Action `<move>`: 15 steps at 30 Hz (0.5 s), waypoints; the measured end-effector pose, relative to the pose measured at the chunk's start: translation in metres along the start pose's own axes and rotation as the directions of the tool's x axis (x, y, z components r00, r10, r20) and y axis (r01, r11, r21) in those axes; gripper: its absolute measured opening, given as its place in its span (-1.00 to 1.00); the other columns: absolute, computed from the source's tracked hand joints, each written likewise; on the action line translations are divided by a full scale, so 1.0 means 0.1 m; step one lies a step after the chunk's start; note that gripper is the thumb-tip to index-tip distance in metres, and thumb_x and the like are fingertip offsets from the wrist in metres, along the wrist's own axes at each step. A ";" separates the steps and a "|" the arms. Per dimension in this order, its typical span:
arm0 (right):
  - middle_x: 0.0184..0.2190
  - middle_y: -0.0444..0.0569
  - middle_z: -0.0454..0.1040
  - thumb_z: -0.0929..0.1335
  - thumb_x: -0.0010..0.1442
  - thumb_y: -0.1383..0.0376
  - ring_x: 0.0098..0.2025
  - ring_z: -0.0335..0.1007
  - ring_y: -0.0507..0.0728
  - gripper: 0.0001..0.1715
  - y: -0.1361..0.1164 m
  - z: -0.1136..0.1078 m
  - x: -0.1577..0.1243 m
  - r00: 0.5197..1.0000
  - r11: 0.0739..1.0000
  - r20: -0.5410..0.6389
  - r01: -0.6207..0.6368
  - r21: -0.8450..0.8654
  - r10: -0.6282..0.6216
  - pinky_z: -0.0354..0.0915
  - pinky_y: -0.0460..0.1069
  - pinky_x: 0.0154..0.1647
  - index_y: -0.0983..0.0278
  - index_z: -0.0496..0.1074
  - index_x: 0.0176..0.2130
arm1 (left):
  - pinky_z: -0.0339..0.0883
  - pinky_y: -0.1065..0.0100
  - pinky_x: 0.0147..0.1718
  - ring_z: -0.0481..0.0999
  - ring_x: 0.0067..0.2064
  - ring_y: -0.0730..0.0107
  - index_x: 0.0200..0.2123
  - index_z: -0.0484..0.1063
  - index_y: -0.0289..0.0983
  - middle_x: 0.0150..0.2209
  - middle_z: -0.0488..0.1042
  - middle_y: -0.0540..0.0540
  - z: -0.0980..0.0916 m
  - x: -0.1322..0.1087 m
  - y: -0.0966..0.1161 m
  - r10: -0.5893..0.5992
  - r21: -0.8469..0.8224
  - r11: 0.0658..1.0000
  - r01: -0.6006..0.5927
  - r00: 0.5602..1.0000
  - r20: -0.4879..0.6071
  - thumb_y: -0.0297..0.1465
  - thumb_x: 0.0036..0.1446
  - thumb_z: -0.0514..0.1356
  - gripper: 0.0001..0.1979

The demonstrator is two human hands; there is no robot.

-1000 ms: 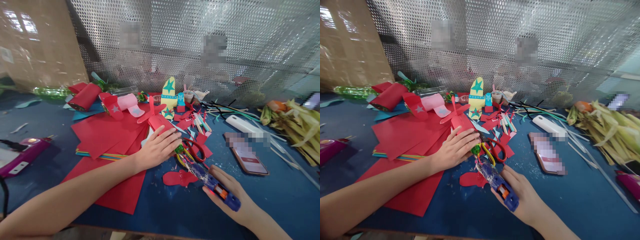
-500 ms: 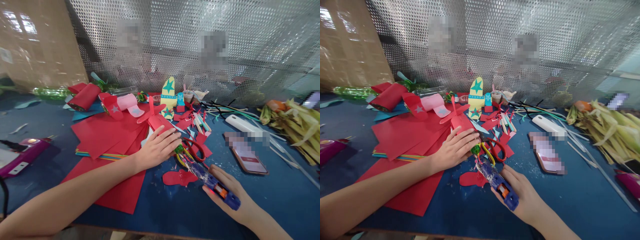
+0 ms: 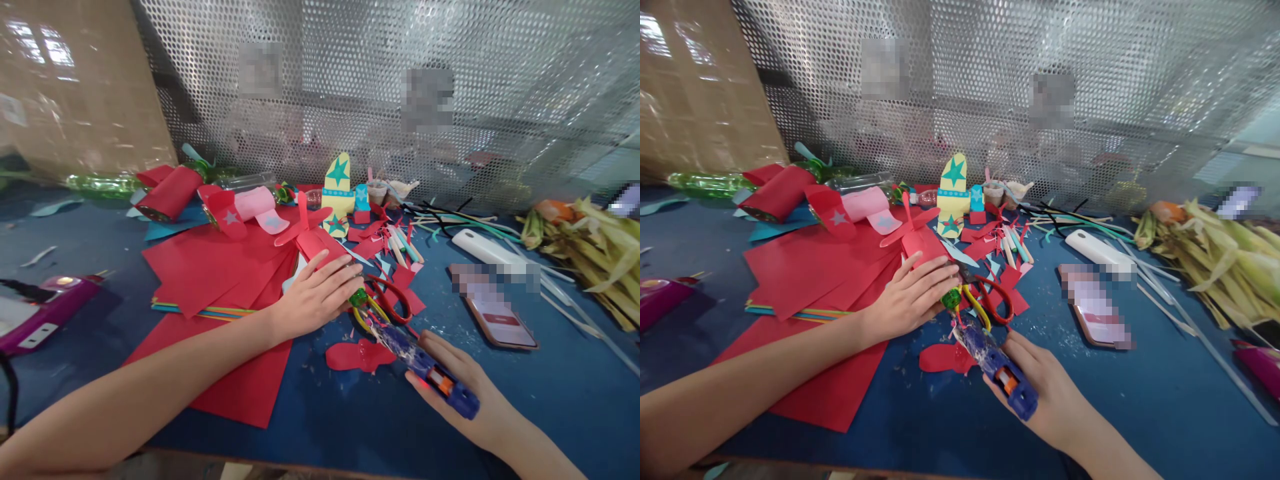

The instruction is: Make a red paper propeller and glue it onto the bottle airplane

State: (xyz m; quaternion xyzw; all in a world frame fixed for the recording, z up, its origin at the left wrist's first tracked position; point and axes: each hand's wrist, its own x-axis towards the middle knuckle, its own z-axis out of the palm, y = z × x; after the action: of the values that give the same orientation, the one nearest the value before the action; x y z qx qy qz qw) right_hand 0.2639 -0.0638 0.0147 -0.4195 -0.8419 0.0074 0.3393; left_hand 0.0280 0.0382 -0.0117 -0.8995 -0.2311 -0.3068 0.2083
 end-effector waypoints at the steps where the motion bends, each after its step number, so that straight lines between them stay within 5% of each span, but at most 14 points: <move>1: -0.61 -0.09 0.43 0.23 0.25 0.28 -0.53 0.48 0.11 -0.75 0.01 0.00 -0.01 1.000 1.000 -0.001 -0.001 0.001 0.001 0.42 -0.11 -0.54 0.18 0.36 -0.45 | -0.19 0.15 0.28 0.25 0.20 0.25 0.06 0.31 -0.33 0.09 0.41 -0.12 0.00 0.00 0.00 0.000 0.000 1.000 0.000 1.000 -0.002 -0.40 0.24 0.10 -0.67; 15: -0.47 0.00 0.55 0.26 0.23 0.31 -0.40 0.57 0.16 -0.92 0.05 0.00 -0.06 0.996 0.997 -0.050 0.074 -0.020 -0.075 0.49 -0.09 -0.39 0.22 0.36 -0.27 | -0.21 0.16 0.28 0.26 0.20 0.25 0.05 0.31 -0.32 0.08 0.42 -0.11 -0.01 0.01 0.01 0.003 -0.003 1.000 -0.003 1.000 -0.003 -0.37 0.27 0.06 -0.69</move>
State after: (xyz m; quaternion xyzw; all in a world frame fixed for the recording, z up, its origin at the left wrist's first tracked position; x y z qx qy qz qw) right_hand 0.2701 -0.0645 0.0102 -0.3910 -0.8481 -0.0236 0.3568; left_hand 0.0285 0.0373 -0.0107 -0.8996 -0.2291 -0.3082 0.2079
